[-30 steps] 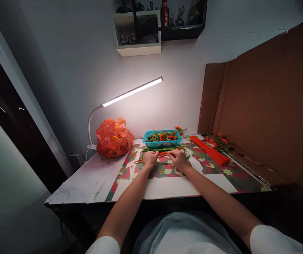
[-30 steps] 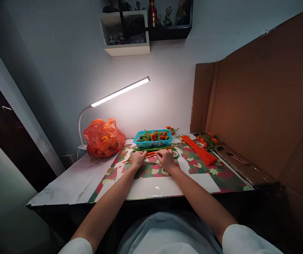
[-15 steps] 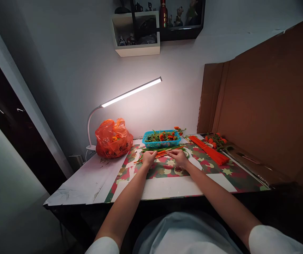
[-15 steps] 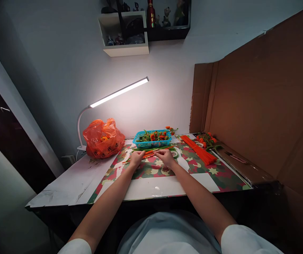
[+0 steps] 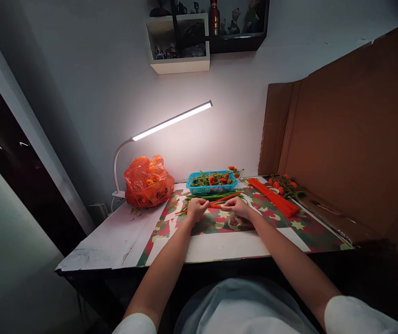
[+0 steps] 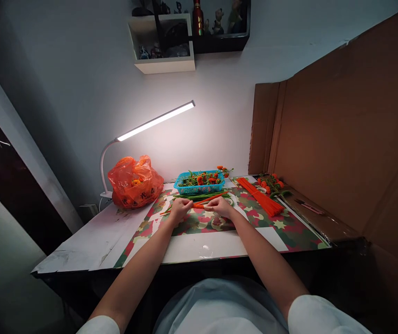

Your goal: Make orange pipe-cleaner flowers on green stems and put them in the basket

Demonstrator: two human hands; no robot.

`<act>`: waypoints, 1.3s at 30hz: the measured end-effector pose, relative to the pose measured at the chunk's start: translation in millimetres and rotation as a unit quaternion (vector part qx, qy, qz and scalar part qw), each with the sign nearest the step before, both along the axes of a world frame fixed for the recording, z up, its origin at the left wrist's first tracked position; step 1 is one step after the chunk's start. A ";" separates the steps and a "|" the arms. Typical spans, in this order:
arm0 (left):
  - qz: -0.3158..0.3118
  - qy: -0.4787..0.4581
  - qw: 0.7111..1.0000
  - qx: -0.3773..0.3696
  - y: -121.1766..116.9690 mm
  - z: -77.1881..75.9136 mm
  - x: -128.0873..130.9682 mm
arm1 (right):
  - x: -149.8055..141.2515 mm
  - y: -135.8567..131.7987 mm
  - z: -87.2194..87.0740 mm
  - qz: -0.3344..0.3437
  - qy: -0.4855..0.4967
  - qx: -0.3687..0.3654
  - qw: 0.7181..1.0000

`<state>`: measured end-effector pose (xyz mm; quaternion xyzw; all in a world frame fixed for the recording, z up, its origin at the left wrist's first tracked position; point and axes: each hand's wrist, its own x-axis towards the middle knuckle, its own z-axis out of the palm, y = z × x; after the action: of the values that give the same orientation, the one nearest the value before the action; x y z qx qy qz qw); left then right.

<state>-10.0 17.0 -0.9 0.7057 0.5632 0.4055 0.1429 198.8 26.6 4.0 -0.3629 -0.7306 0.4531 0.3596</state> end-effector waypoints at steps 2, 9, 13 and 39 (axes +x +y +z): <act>0.005 0.028 1.000 0.008 -2.2 1.6 0.0 | 1.8 0.0 -1.2 -0.006 -0.018 0.001 1.000; 0.009 0.100 0.994 0.031 -1.8 1.3 -1.4 | 2.6 -4.2 0.9 -0.010 -0.049 0.015 0.999; 0.008 0.117 0.993 0.020 -1.9 2.2 -1.4 | 3.1 -4.8 1.2 -0.020 -0.059 0.029 0.998; 0.057 0.185 0.981 -0.029 -0.7 4.7 -0.6 | -5.1 -10.6 2.0 -0.211 -0.195 0.186 0.940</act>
<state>-10.5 16.4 3.8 0.7309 0.6305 0.2590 0.0340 193.7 16.1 6.0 -0.5165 -0.7643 0.1434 0.3585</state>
